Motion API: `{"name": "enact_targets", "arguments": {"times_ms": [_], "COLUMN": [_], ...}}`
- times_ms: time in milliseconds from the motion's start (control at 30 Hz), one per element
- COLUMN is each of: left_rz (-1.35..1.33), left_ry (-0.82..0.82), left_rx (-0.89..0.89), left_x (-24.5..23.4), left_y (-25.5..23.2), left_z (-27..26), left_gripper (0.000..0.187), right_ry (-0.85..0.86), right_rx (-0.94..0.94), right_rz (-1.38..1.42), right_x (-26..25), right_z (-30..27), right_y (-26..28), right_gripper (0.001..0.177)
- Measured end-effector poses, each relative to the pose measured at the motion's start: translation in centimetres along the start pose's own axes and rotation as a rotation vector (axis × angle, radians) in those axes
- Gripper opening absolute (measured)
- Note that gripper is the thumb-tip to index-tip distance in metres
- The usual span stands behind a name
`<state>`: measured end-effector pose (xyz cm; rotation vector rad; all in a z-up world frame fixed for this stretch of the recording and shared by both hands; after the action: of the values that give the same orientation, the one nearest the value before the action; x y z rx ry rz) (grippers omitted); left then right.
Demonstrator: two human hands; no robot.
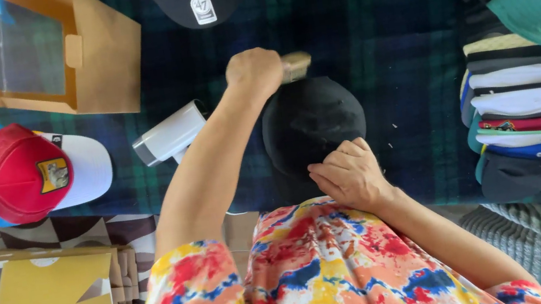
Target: Brushing a black baseball cap with a wooden brush to remove lint or dust.
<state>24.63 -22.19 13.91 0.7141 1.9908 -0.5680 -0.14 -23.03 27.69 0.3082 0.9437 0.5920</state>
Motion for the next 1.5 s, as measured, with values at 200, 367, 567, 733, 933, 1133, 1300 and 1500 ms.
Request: {"name": "enact_targets", "arguments": {"times_ms": [200, 367, 567, 733, 933, 1133, 1300, 1500], "left_rz": [-0.315, -0.168, -0.359, -0.421, -0.819, -0.905, -0.360, -0.311], "left_ry": [-0.249, -0.490, -0.258, -0.475, 0.088, -0.185, -0.772, -0.248], "left_rx": [0.337, 0.049, -0.266, -0.104, -0.572, -0.495, 0.165, -0.259], "left_x": [-9.5, 0.1, 2.4, 2.4, 17.5, 6.5, -6.9, 6.5], "left_y": [-5.7, 3.0, 4.9, -1.6, 4.4, 1.8, -3.1, 6.5], "left_z": [-15.5, -13.5, -17.5, -21.1, -22.3, -24.9, -22.3, -12.9], "left_gripper": [0.049, 0.038, 0.052, 0.044, 0.057, 0.046, 0.045, 0.050], "right_ry": [-0.033, -0.027, -0.061, -0.006, -0.055, -0.048, -0.047, -0.082], "right_rx": [-0.046, -0.040, -0.011, -0.015, 0.003, 0.031, -0.015, 0.012], "right_rz": [-0.003, 0.009, 0.054, 0.047, 0.112, 0.086, 0.047, 0.094], "right_x": [0.4, 0.5, 0.1, 0.7, 0.0, -0.6, -0.1, 0.0], "right_z": [-0.2, -0.5, 0.6, -0.9, -0.9, -0.2, -0.8, -0.9], "right_y": [-0.4, -0.2, 0.0, -0.8, -0.6, -0.3, -0.3, -0.6], "right_gripper": [0.013, 0.012, 0.014, 0.021, 0.011, 0.015, 0.014, 0.013]}}
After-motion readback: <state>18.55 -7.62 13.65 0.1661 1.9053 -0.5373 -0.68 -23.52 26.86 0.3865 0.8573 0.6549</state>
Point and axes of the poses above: each hand's wrist, its own z-axis towards the middle knuckle, its own x-axis out of the palm, y = z × x, the point moved 7 cm from there along z, towards the middle knuckle, and after that the axes turned 2 degrees about -x, right-handed, at the moved point
